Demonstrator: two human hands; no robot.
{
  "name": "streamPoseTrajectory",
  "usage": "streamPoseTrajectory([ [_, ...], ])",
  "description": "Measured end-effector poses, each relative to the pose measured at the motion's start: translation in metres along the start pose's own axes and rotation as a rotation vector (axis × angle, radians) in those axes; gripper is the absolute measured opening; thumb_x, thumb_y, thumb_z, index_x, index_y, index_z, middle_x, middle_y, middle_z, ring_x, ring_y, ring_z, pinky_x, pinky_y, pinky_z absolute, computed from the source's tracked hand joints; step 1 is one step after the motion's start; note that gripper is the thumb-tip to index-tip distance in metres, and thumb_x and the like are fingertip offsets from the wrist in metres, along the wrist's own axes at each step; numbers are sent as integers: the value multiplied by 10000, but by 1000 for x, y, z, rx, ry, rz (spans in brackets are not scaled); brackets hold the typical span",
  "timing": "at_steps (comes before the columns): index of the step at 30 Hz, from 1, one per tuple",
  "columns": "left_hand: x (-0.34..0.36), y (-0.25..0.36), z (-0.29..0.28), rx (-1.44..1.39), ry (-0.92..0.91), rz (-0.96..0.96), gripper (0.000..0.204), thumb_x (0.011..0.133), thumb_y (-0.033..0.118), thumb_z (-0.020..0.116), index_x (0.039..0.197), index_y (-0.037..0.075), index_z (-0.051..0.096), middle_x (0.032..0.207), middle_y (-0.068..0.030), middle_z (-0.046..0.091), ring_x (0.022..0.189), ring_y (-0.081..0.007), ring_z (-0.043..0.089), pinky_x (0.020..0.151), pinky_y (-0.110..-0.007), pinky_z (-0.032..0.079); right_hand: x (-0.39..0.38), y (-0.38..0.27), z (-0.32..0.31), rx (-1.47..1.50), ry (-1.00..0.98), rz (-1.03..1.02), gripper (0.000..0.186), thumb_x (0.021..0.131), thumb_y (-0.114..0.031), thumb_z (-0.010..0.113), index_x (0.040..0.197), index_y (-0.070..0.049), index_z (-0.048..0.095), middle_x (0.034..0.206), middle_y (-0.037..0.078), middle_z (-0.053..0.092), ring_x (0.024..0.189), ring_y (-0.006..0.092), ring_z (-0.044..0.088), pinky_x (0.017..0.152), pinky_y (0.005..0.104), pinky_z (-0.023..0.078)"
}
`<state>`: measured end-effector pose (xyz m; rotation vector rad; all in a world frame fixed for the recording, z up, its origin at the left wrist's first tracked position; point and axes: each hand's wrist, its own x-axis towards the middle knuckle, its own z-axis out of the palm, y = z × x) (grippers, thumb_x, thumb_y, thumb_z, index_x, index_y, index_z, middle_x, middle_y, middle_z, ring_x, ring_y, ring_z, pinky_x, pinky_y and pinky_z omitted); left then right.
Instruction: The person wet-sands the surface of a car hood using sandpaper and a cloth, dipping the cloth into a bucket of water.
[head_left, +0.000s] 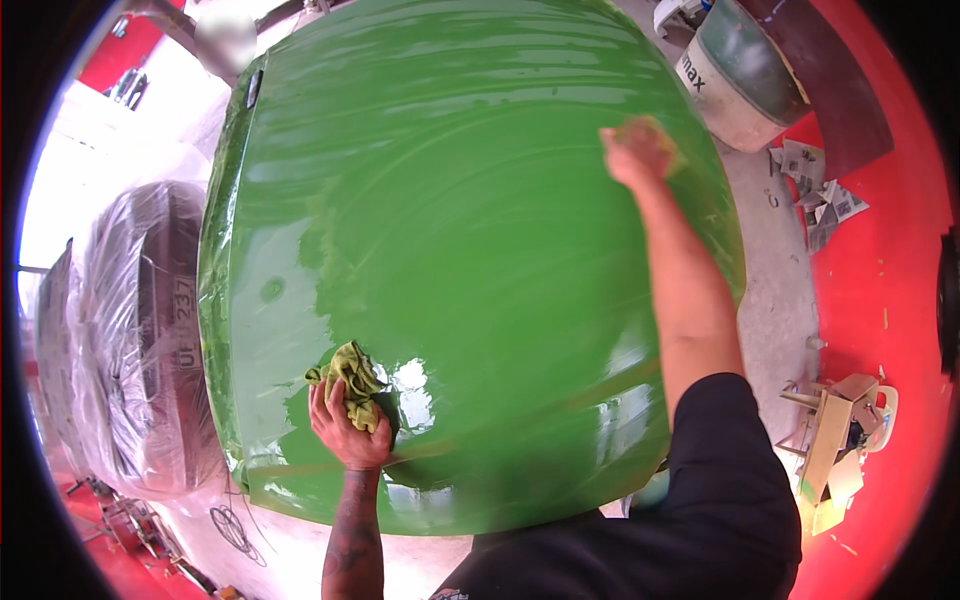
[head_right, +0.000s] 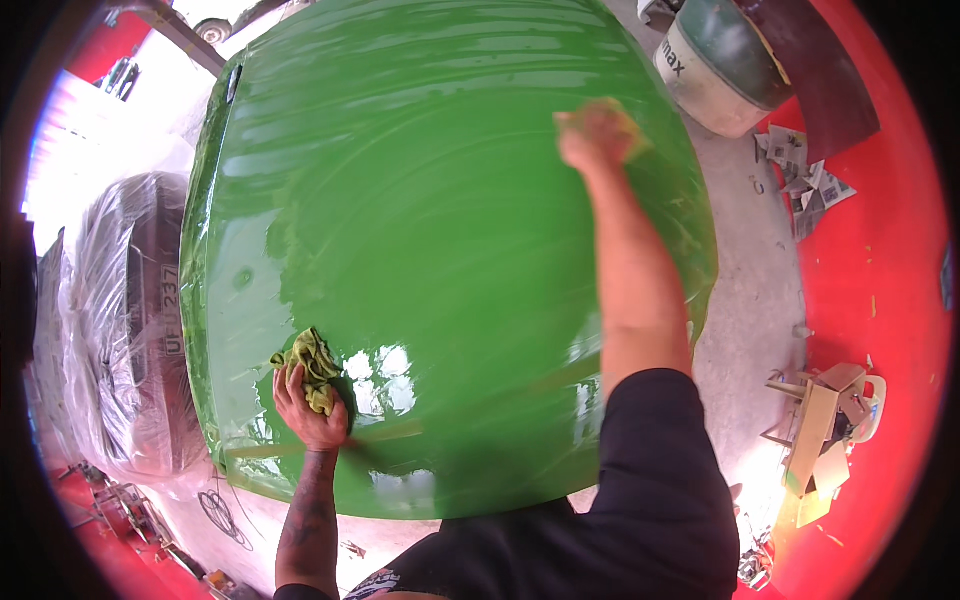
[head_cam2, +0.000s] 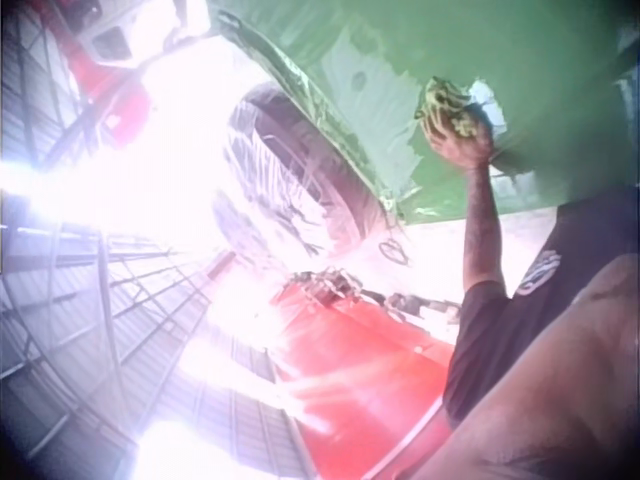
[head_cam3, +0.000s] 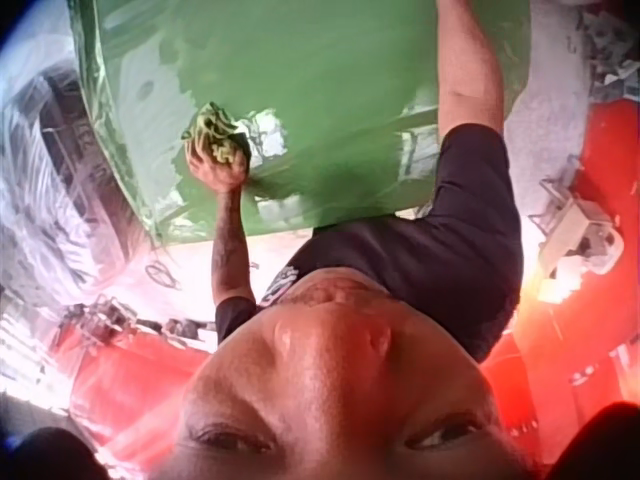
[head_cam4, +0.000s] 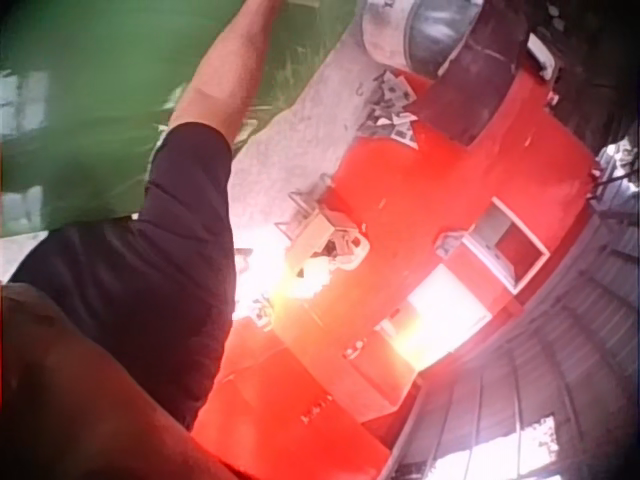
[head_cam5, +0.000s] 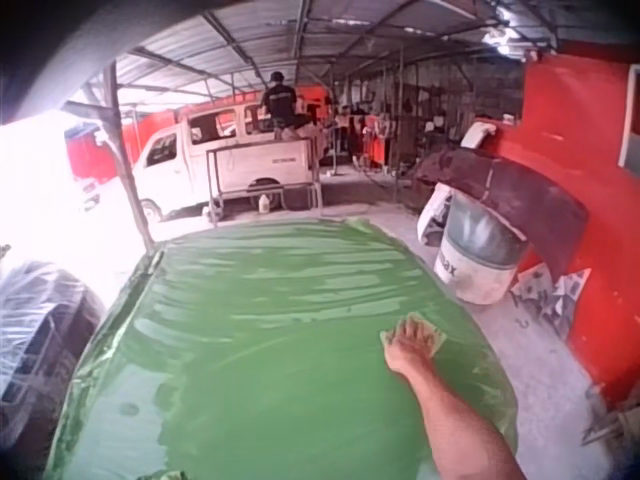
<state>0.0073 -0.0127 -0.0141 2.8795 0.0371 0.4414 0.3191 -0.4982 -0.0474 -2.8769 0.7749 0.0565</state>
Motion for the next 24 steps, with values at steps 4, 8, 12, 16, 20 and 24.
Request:
streamPoseTrajectory([
  [4, -1, -3, 0, -15, -8, 6, 667, 742, 421, 598, 1296, 61, 508, 1328, -220, 487, 1272, -467, 411, 1053, -561, 314, -126, -179, 11, 143, 55, -475, 769, 976, -539, 367, 1521, -15, 228, 1593, 193, 189, 1482, 374, 126, 1191, 548, 24],
  [8, -2, -4, 1, -14, -1, 25, 663, 740, 413, 598, 1290, 52, 516, 1327, -227, 491, 1268, -466, 417, 1060, -559, 312, -209, -253, 18, 60, -163, -976, 680, 991, -485, 349, 1506, -43, 295, 1604, 113, 218, 1475, 332, 190, 1159, 582, 154],
  [12, -4, -4, 3, -11, 11, 48, 637, 744, 340, 604, 1294, 32, 513, 1316, -260, 470, 1261, -453, 418, 1068, -539, 308, -148, -205, 23, -22, 14, -941, 615, 980, -461, 394, 1489, -116, 360, 1577, 53, 302, 1447, 229, 281, 1146, 502, 234],
  [16, -3, -3, 5, -34, 25, 46, 645, 770, 414, 583, 1284, 29, 522, 1315, -265, 482, 1272, -457, 417, 1072, -556, 301, -38, -63, 4, 148, 130, -456, 521, 1001, -449, 379, 1414, -139, 447, 1542, 87, 350, 1428, 261, 317, 1151, 508, 244],
  [20, -2, -1, 8, -25, 66, 69, 637, 776, 411, 572, 1278, 22, 523, 1309, -269, 483, 1269, -457, 419, 1070, -557, 301, 13, 114, -29, 202, 18, 97, 599, 996, -516, 351, 1418, -98, 432, 1492, 145, 406, 1379, 324, 382, 1124, 460, 327],
  [24, -5, 1, 10, -34, 77, 52, 624, 776, 385, 545, 1272, 7, 521, 1303, -273, 484, 1256, -463, 427, 1065, -557, 307, -9, 139, -24, 167, 41, 217, 676, 981, -556, 342, 1490, -112, 308, 1560, 97, 303, 1437, 282, 280, 1136, 553, 241],
])
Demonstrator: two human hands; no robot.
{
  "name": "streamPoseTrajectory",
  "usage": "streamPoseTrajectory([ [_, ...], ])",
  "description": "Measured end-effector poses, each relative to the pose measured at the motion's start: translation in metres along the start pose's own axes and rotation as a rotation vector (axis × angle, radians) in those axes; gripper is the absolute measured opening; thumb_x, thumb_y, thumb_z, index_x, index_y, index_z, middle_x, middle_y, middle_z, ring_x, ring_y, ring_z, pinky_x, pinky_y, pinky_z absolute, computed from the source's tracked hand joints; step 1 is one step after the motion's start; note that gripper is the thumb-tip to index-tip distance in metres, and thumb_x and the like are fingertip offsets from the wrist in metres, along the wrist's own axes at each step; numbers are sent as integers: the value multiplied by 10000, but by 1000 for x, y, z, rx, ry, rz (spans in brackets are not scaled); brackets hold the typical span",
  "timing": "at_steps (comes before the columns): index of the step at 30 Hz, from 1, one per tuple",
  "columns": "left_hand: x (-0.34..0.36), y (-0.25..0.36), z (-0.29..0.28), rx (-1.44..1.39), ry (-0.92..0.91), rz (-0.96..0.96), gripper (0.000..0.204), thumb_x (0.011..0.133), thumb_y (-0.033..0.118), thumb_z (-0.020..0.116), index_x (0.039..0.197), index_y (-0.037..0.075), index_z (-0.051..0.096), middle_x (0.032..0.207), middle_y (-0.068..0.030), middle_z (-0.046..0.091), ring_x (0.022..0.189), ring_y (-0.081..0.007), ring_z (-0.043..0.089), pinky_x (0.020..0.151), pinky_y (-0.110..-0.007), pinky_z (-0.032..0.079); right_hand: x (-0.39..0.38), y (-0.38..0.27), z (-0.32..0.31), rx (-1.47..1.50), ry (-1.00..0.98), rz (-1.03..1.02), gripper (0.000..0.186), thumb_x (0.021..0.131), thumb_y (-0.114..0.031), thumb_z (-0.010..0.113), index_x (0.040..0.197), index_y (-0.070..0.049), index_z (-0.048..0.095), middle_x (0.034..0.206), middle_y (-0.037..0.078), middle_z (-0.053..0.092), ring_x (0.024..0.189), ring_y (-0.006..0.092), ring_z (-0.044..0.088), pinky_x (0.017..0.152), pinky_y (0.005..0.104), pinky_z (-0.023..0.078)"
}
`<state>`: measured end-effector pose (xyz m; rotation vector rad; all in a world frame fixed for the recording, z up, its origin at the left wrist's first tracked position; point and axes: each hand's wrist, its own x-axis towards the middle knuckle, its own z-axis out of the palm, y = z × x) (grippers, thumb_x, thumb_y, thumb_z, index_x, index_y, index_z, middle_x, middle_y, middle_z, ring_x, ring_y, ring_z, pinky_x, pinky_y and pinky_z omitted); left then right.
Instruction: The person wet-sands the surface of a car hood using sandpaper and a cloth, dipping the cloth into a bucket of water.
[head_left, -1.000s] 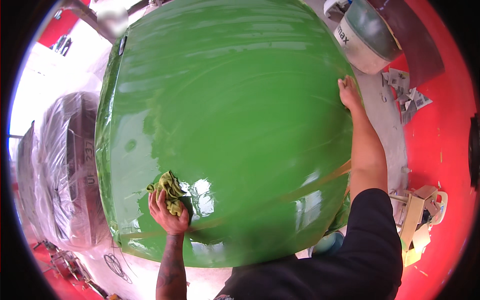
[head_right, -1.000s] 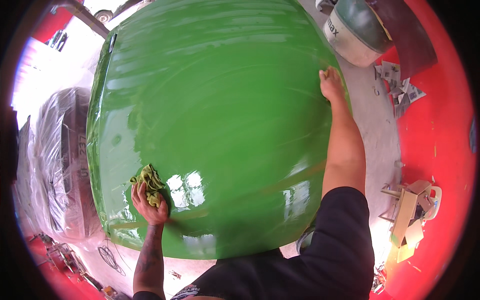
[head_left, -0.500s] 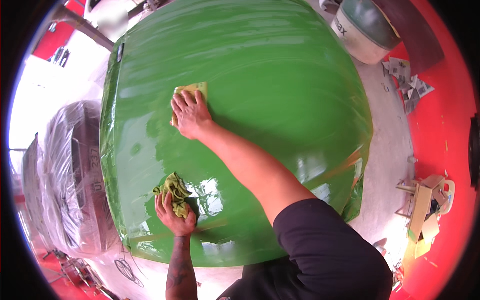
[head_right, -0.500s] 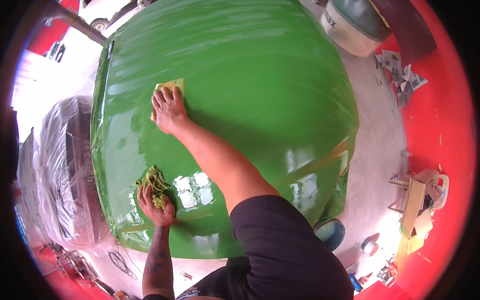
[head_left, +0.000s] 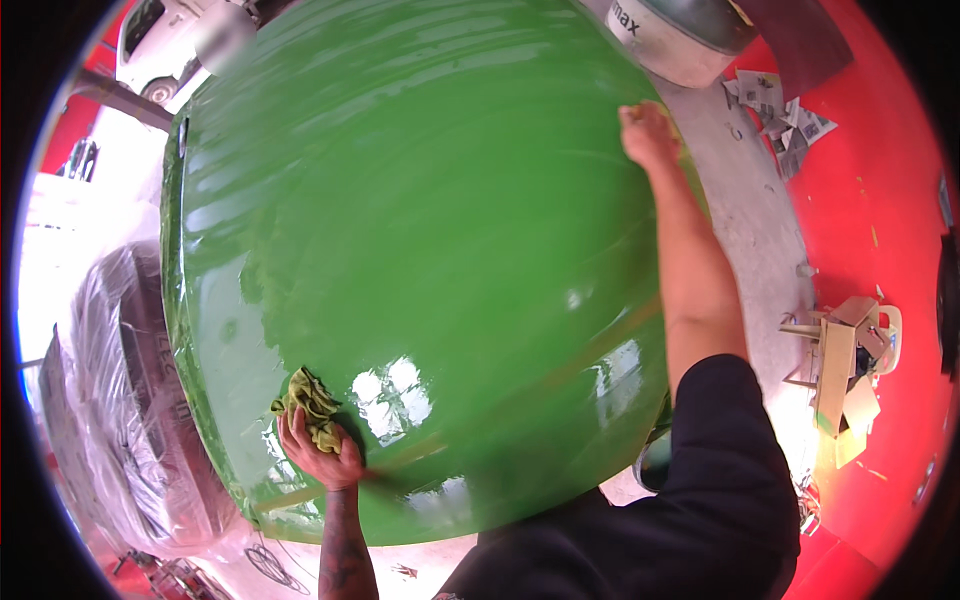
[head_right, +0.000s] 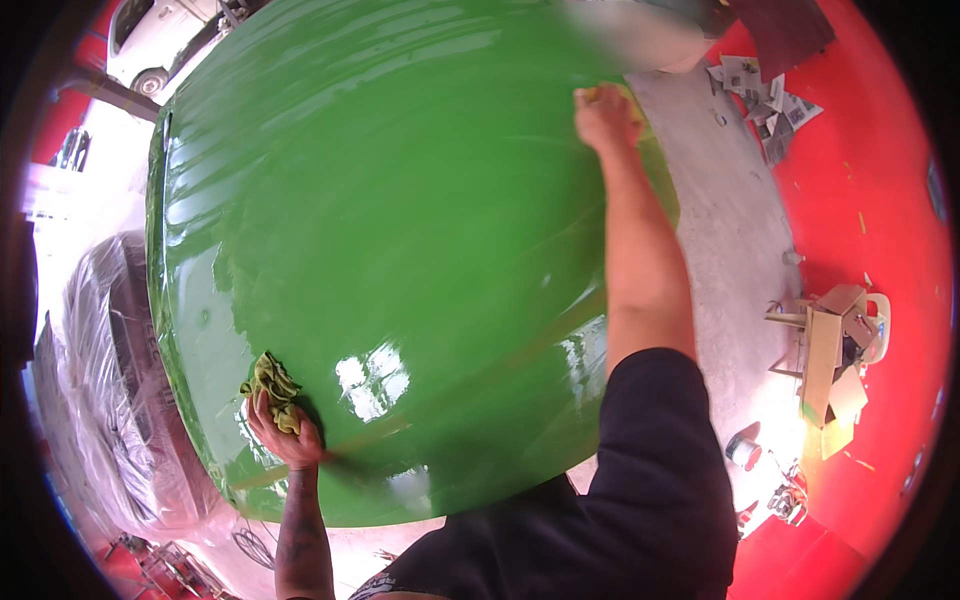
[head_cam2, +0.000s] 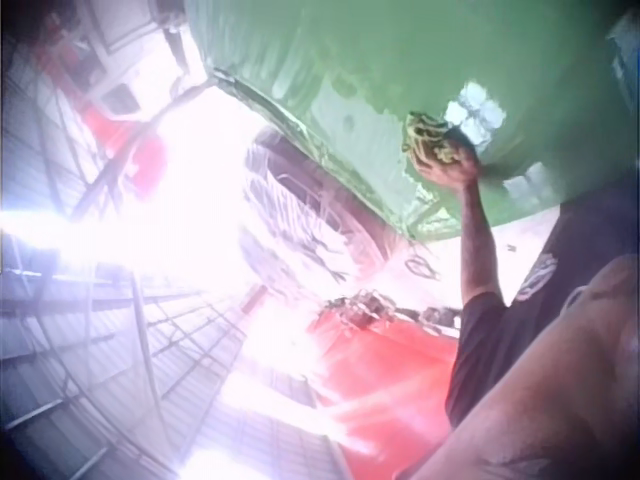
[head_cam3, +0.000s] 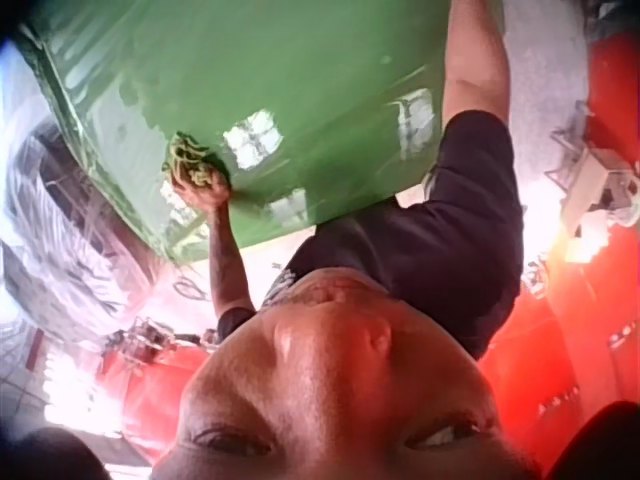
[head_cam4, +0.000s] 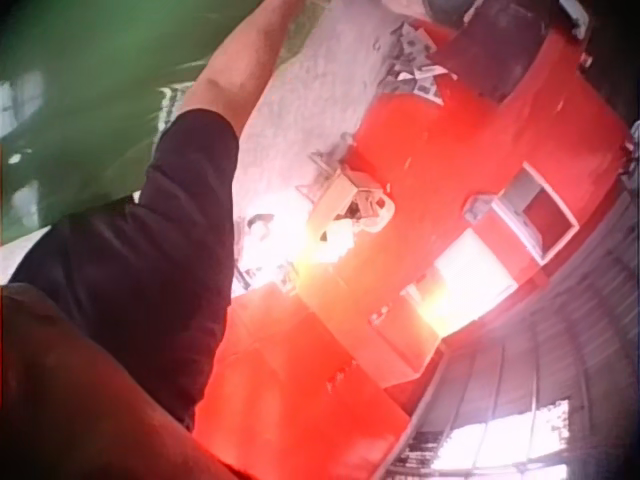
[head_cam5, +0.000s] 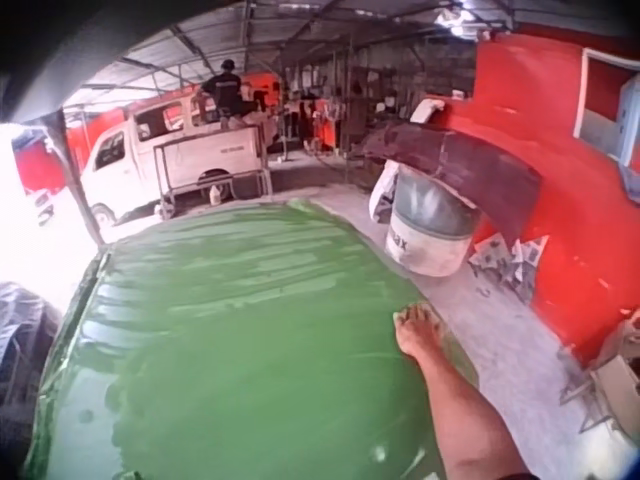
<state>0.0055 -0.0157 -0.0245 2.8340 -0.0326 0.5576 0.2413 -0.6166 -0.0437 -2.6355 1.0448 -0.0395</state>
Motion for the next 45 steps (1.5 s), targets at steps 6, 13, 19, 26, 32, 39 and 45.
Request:
streamPoseTrajectory([
  [6, 1, -2, -1, 9, -19, 42, 637, 771, 383, 554, 1278, -1, 516, 1290, -292, 480, 1243, -464, 436, 1050, -555, 329, -191, -116, 42, -185, -67, -659, 701, 1004, -510, 305, 1537, -65, 205, 1618, 106, 157, 1496, 282, 128, 1204, 492, 84],
  [13, -4, -7, 2, 33, 13, 44, 632, 813, 426, 554, 1292, 15, 512, 1294, -285, 479, 1225, -455, 448, 1040, -551, 339, -114, -24, 7, -23, -11, -515, 623, 1000, -490, 350, 1493, -109, 335, 1579, 85, 278, 1447, 283, 278, 1183, 465, 200],
  [19, -5, -7, 2, 14, 22, 33, 612, 797, 391, 566, 1283, 22, 512, 1285, -268, 491, 1222, -441, 453, 1038, -542, 339, -73, 30, -23, -22, 7, -72, 642, 1008, -485, 327, 1507, -84, 283, 1585, 99, 251, 1464, 289, 224, 1176, 517, 186],
  [26, -3, -5, 0, 47, 34, 42, 595, 769, 313, 597, 1289, 36, 512, 1296, -262, 489, 1226, -437, 450, 1042, -534, 340, -299, -62, 33, -74, -95, -907, 671, 997, -482, 351, 1515, -62, 277, 1588, 129, 237, 1486, 275, 170, 1205, 488, 103],
  [32, -6, -4, 0, 36, -5, 33, 598, 756, 272, 611, 1298, 41, 511, 1303, -266, 484, 1240, -435, 440, 1053, -531, 331, -197, 6, 6, 107, 34, -603, 549, 961, -407, 487, 1417, -103, 448, 1518, 109, 374, 1398, 296, 349, 1148, 506, 249],
  [39, -6, -5, -1, 20, 27, 10, 586, 781, 339, 592, 1285, 50, 515, 1314, -250, 485, 1242, -428, 443, 1050, -528, 333, -140, 48, -35, -86, -39, -47, 657, 997, -462, 384, 1519, -85, 253, 1580, 139, 249, 1465, 302, 220, 1173, 506, 198],
  [45, -6, -6, -3, 56, -21, 7, 590, 777, 328, 598, 1294, 57, 513, 1313, -249, 483, 1243, -429, 440, 1049, -524, 335, -320, 0, 16, -174, -229, -623, 657, 1009, -432, 349, 1540, -78, 198, 1614, 112, 157, 1498, 276, 115, 1206, 504, 89],
])
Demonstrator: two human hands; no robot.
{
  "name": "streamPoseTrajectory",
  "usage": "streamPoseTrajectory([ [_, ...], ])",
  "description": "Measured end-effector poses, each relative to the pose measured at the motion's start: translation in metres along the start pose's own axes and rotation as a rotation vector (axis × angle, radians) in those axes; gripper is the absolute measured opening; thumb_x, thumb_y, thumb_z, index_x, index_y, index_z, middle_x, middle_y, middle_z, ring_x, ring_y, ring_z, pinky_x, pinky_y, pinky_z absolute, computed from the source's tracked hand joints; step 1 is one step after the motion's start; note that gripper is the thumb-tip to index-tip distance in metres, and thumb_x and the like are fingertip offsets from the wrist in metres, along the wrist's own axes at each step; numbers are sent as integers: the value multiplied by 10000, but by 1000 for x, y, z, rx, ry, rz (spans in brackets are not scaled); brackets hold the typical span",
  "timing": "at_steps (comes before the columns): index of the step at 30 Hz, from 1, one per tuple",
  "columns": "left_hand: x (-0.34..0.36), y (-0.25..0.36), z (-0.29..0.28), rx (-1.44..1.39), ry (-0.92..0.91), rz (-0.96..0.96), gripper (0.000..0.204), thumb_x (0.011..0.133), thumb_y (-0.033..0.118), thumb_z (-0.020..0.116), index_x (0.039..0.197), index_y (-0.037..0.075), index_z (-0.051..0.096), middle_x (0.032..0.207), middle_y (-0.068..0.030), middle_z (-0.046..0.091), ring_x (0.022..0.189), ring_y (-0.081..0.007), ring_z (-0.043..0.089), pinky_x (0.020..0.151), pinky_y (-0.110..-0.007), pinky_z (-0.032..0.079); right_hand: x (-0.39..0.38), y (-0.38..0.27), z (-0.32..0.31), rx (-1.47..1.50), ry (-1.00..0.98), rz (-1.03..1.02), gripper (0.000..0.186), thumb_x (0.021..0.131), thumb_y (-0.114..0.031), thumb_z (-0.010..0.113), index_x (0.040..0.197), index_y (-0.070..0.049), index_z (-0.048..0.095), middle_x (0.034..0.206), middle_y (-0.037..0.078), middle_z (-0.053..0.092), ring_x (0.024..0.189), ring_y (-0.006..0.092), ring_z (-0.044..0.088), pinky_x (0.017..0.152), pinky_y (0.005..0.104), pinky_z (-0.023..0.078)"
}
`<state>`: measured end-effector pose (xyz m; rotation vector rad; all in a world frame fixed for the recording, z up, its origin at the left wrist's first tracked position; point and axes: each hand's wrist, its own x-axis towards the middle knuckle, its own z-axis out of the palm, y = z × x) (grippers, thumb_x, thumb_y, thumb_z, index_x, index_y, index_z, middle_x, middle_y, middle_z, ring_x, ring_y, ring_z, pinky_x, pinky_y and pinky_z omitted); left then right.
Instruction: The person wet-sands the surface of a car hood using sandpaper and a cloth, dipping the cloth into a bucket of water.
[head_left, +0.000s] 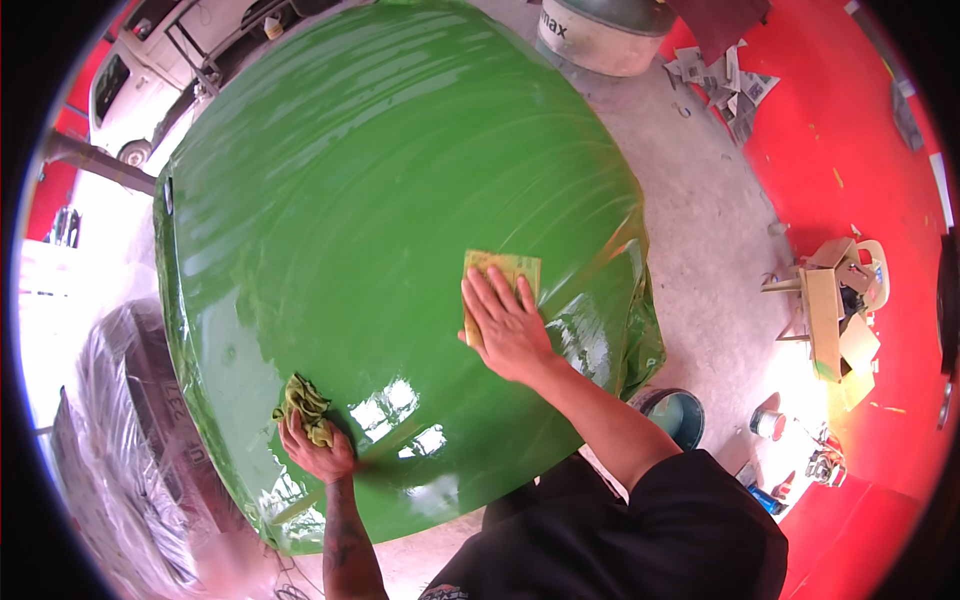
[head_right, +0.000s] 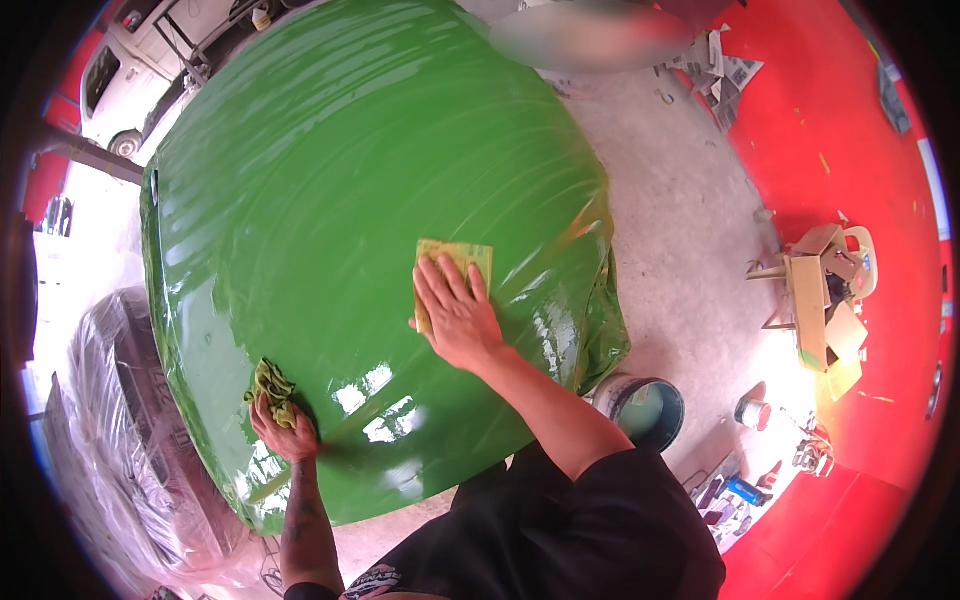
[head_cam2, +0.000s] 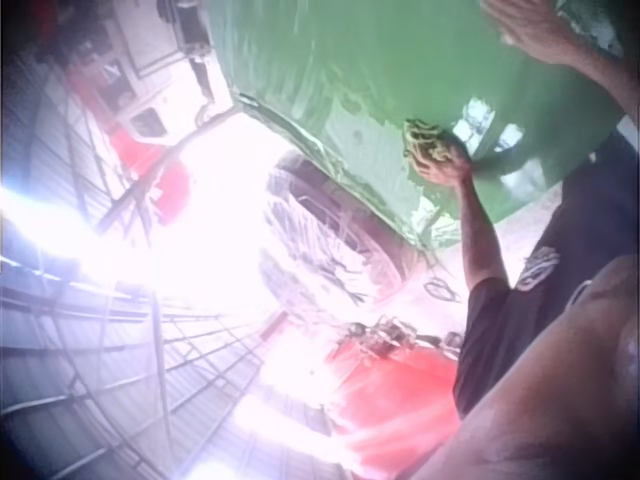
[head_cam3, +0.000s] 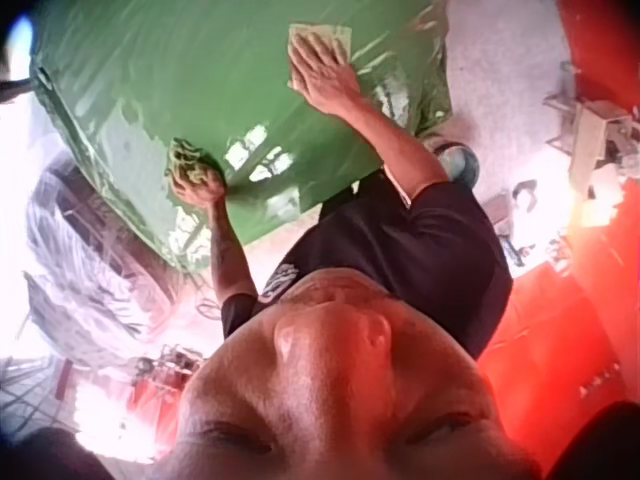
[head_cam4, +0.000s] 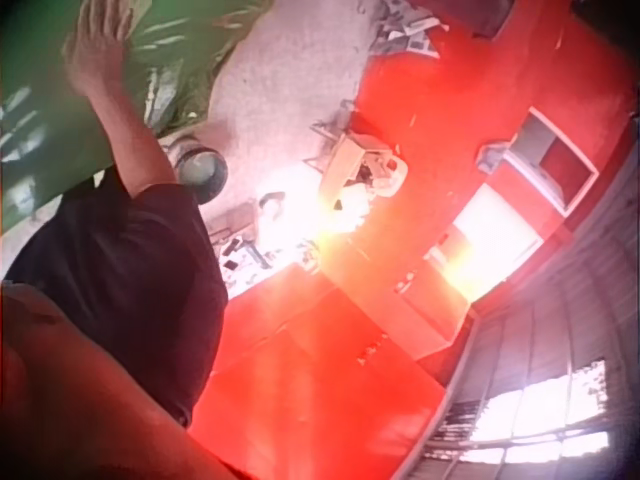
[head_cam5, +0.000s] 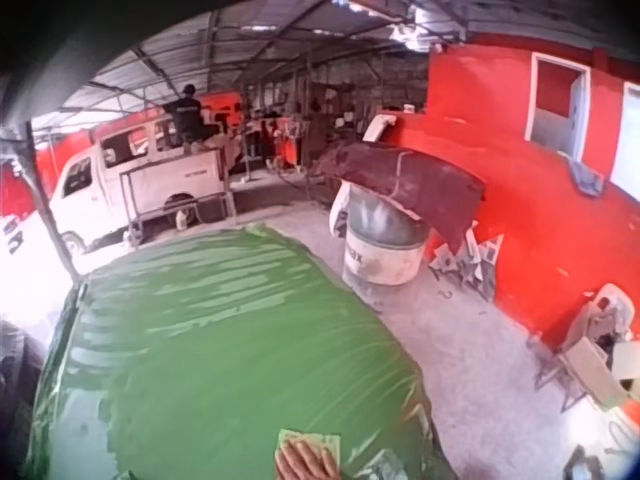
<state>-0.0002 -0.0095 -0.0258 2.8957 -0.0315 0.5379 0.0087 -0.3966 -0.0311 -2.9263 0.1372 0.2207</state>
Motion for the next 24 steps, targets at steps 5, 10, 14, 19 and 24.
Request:
streamPoseTrajectory([
  [5, 2, 3, -1, -34, 34, 0, 608, 763, 328, 604, 1300, 59, 511, 1315, -245, 483, 1247, -431, 437, 1050, -529, 332, 20, 104, -33, 100, 226, 139, 662, 960, -438, 475, 1490, -78, 307, 1580, 114, 257, 1464, 272, 232, 1185, 471, 181],
  [10, 1, 6, -6, -49, 36, -4, 635, 742, 329, 620, 1309, 65, 511, 1324, -246, 481, 1264, -435, 427, 1055, -529, 327, 66, 202, -50, 96, 100, 684, 725, 994, -568, 324, 1542, -105, 212, 1612, 92, 185, 1487, 259, 169, 1179, 530, 164],
  [14, 2, 5, -5, -24, -16, -63, 637, 727, 326, 638, 1314, 110, 516, 1338, -211, 485, 1294, -413, 408, 1076, -511, 304, 48, 99, -32, -44, 180, 291, 701, 990, -498, 400, 1538, -99, 223, 1609, 102, 186, 1491, 279, 148, 1188, 520, 147],
  [19, 3, 2, -6, -36, 15, -76, 619, 729, 328, 644, 1300, 123, 518, 1342, -171, 492, 1299, -402, 410, 1079, -506, 304, -14, -106, 9, 42, 32, -305, 707, 969, -507, 397, 1530, -98, 263, 1603, 95, 213, 1478, 337, 169, 1184, 558, 115],
  [24, 1, 2, -10, -40, -32, -102, 658, 702, 359, 663, 1308, 148, 517, 1364, -149, 487, 1324, -382, 393, 1093, -501, 290, -31, -149, 29, 77, 71, -693, 667, 996, -512, 326, 1527, -111, 284, 1617, 61, 192, 1483, 287, 178, 1191, 523, 115],
])
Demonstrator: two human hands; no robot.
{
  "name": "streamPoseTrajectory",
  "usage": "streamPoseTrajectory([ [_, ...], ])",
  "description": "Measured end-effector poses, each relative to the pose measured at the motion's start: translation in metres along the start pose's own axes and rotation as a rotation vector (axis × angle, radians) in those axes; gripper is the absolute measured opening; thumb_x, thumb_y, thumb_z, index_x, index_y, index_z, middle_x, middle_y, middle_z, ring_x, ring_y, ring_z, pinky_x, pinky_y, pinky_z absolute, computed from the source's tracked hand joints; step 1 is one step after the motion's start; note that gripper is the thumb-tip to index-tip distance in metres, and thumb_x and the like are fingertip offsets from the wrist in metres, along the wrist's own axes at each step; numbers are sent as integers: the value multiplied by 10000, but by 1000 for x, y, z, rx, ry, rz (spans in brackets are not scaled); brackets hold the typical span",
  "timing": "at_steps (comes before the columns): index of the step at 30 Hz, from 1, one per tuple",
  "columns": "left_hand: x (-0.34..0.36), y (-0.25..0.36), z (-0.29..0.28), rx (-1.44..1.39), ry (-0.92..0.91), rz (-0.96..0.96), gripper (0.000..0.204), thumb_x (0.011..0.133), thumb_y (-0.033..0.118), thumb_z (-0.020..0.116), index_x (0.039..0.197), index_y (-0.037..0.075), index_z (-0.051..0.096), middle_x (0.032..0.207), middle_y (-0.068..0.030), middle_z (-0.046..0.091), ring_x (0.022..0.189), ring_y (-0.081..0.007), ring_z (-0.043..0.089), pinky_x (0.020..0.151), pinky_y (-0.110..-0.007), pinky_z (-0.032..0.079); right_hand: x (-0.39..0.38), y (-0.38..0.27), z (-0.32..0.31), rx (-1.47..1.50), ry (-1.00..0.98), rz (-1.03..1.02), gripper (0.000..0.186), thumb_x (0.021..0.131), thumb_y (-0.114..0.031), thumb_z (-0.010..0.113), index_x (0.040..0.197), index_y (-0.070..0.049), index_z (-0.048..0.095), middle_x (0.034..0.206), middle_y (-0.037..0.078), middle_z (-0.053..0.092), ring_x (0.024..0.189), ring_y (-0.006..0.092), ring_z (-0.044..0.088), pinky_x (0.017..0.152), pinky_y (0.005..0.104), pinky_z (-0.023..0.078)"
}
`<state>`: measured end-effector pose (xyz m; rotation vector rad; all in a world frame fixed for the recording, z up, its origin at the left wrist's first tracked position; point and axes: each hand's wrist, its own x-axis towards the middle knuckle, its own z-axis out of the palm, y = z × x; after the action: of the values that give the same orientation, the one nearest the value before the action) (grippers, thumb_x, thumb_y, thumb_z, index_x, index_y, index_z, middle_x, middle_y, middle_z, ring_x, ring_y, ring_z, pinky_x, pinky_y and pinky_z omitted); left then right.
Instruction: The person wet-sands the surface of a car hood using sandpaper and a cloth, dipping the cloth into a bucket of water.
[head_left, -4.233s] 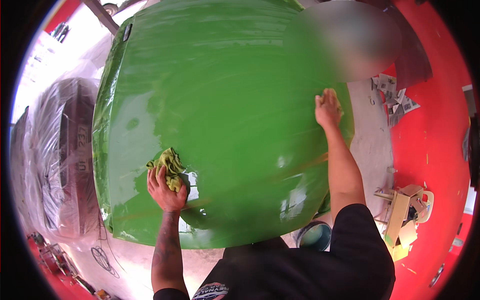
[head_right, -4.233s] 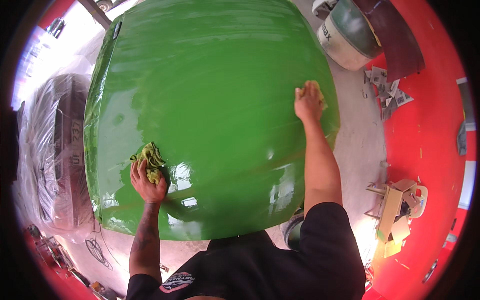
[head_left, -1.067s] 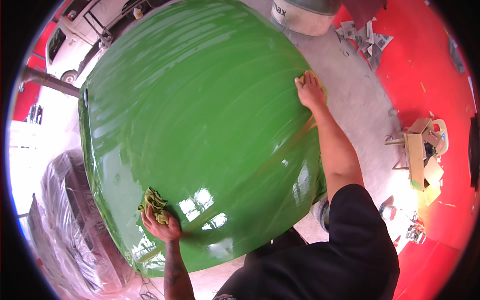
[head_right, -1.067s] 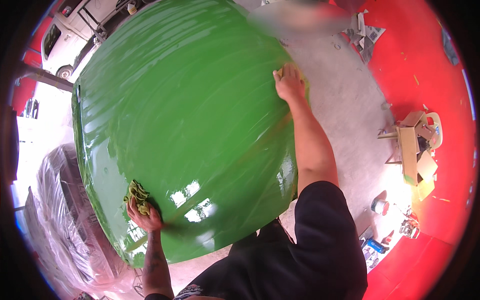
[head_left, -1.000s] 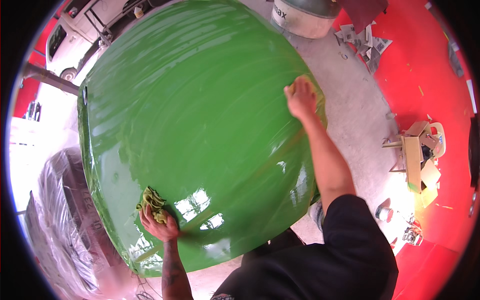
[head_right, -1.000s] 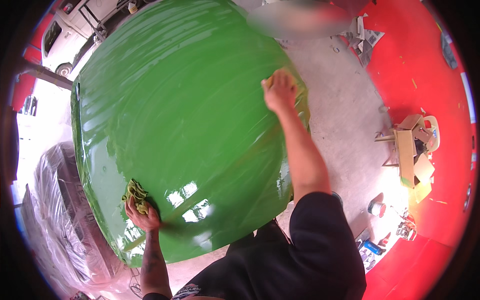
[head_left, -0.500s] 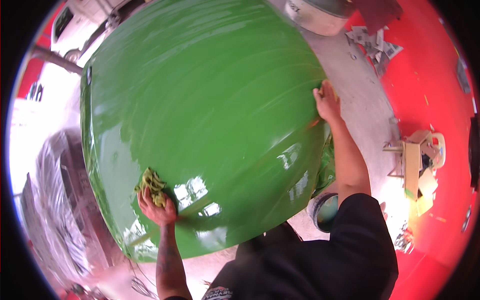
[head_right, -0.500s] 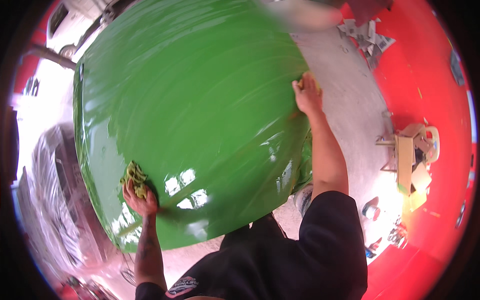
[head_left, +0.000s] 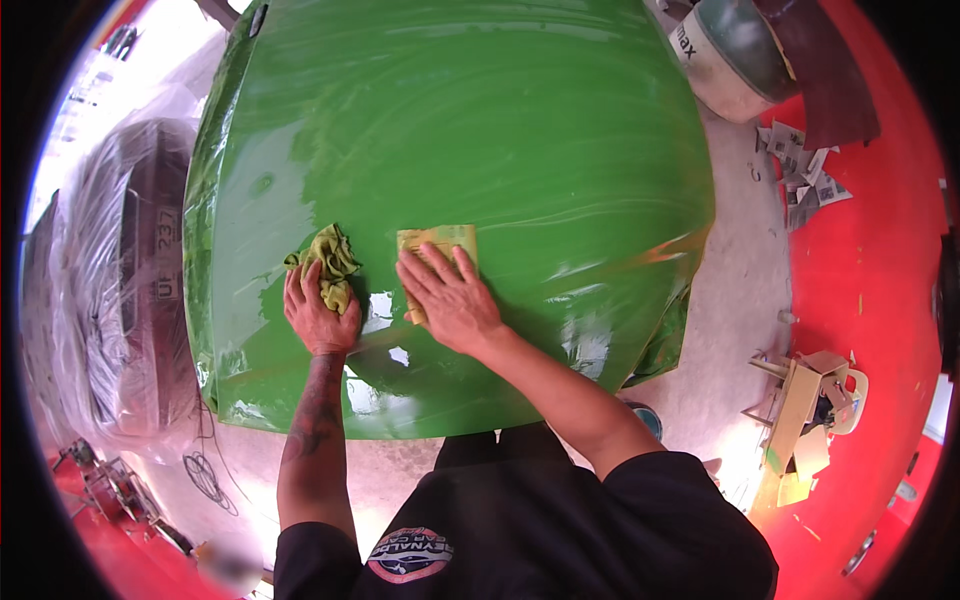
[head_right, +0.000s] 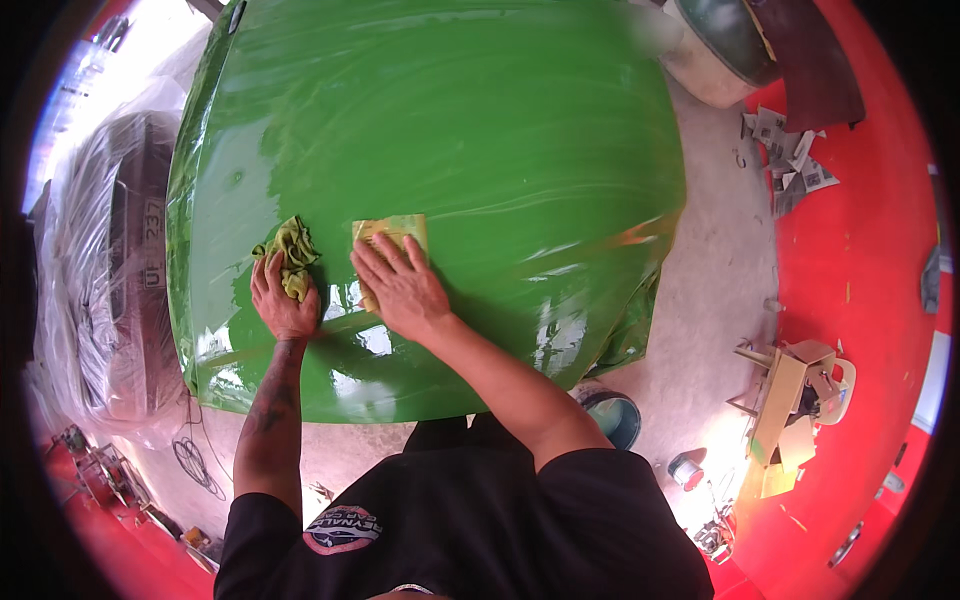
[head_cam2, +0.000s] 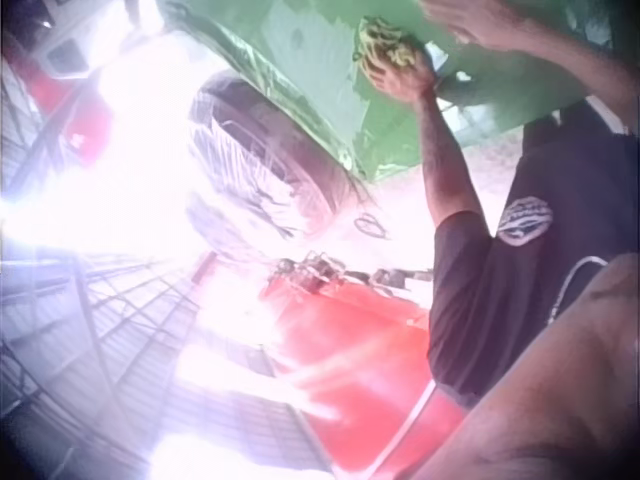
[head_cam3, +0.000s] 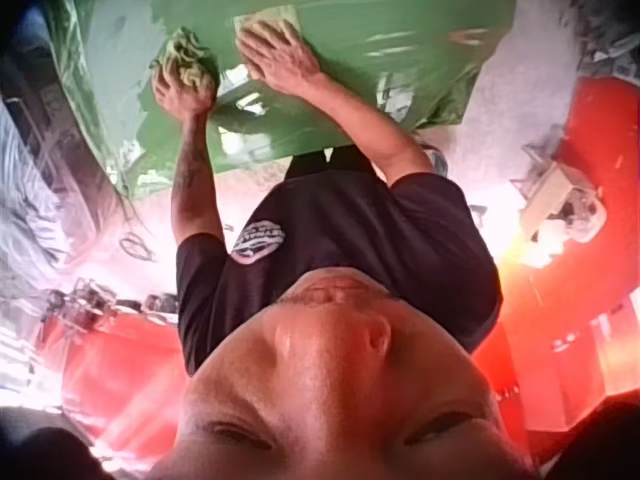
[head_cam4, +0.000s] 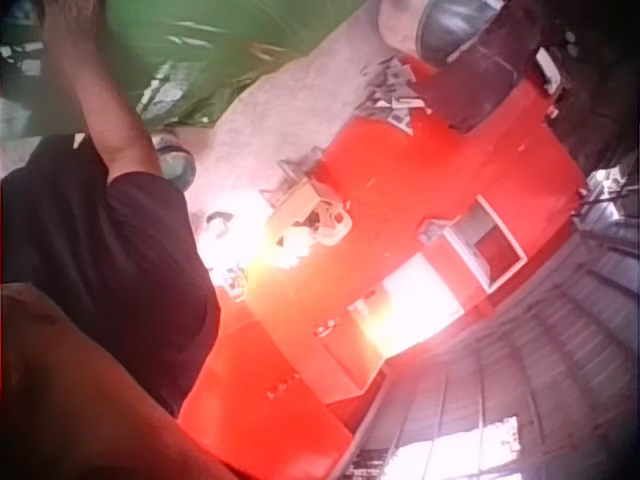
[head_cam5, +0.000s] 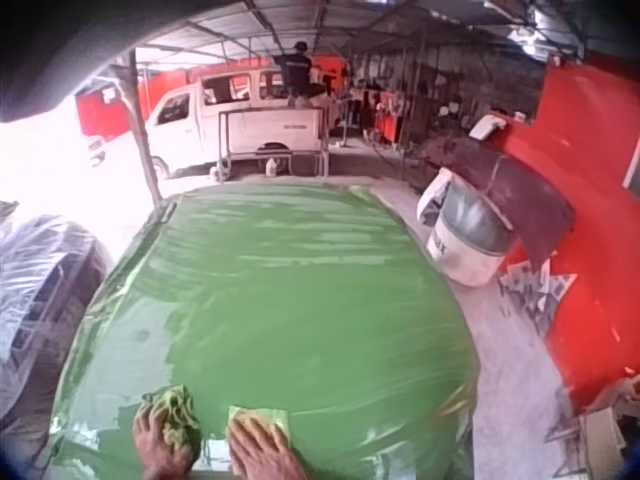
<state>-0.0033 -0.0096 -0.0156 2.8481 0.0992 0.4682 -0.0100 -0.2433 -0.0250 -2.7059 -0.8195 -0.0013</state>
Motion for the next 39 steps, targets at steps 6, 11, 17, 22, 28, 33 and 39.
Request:
streamPoseTrajectory([
  [6, -1, -2, -3, -15, -12, -13, 685, 678, 349, 676, 1317, 167, 509, 1367, -141, 472, 1340, -371, 373, 1098, -494, 283, -87, 141, -83, -325, -96, 726, 725, 977, -479, 446, 1537, -82, 213, 1614, 112, 168, 1485, 306, 168, 1168, 554, 177],
  [11, -2, -3, -2, -15, 0, -51, 732, 649, 341, 687, 1337, 187, 491, 1370, -140, 465, 1341, -364, 372, 1096, -495, 285, -98, 150, -53, -252, 21, 835, 708, 994, -447, 418, 1554, -100, 161, 1629, 102, 106, 1495, 322, 109, 1176, 568, 125],
  [17, -2, -6, -1, -22, 22, -27, 733, 645, 355, 688, 1334, 191, 499, 1358, -137, 478, 1343, -363, 374, 1095, -490, 288, -15, -63, 7, -3, -156, 29, 638, 962, -470, 438, 1486, -111, 377, 1602, 58, 237, 1480, 301, 186, 1179, 550, 130],
  [22, -1, -9, -1, -23, -7, -15, 718, 664, 386, 671, 1334, 192, 503, 1351, -132, 486, 1338, -358, 384, 1089, -489, 296, -11, -38, -1, 24, -146, -62, 620, 975, -488, 408, 1481, -130, 386, 1594, 33, 262, 1478, 258, 200, 1199, 494, 119],
  [28, -1, -7, -4, -22, 10, -10, 676, 689, 356, 653, 1324, 173, 511, 1348, -145, 490, 1325, -372, 394, 1084, -492, 297, -85, 181, -67, -248, 44, 782, 667, 1001, -488, 378, 1551, -159, 193, 1623, 54, 154, 1489, 283, 158, 1185, 513, 159],
  [33, -1, -6, -4, -37, 27, -36, 683, 682, 349, 655, 1326, 177, 508, 1355, -139, 485, 1327, -369, 392, 1083, -491, 298, -34, 166, -54, -246, 52, 1010, 707, 1001, -547, 306, 1553, -123, 184, 1625, 70, 144, 1496, 293, 120, 1178, 546, 133],
  [39, -3, -9, -1, -60, 24, -26, 701, 665, 359, 704, 1321, 198, 519, 1352, -121, 488, 1338, -363, 382, 1085, -498, 296, 52, -42, 11, -116, -86, 141, 695, 972, -480, 425, 1522, -81, 281, 1603, 104, 216, 1483, 326, 165, 1178, 557, 132],
])
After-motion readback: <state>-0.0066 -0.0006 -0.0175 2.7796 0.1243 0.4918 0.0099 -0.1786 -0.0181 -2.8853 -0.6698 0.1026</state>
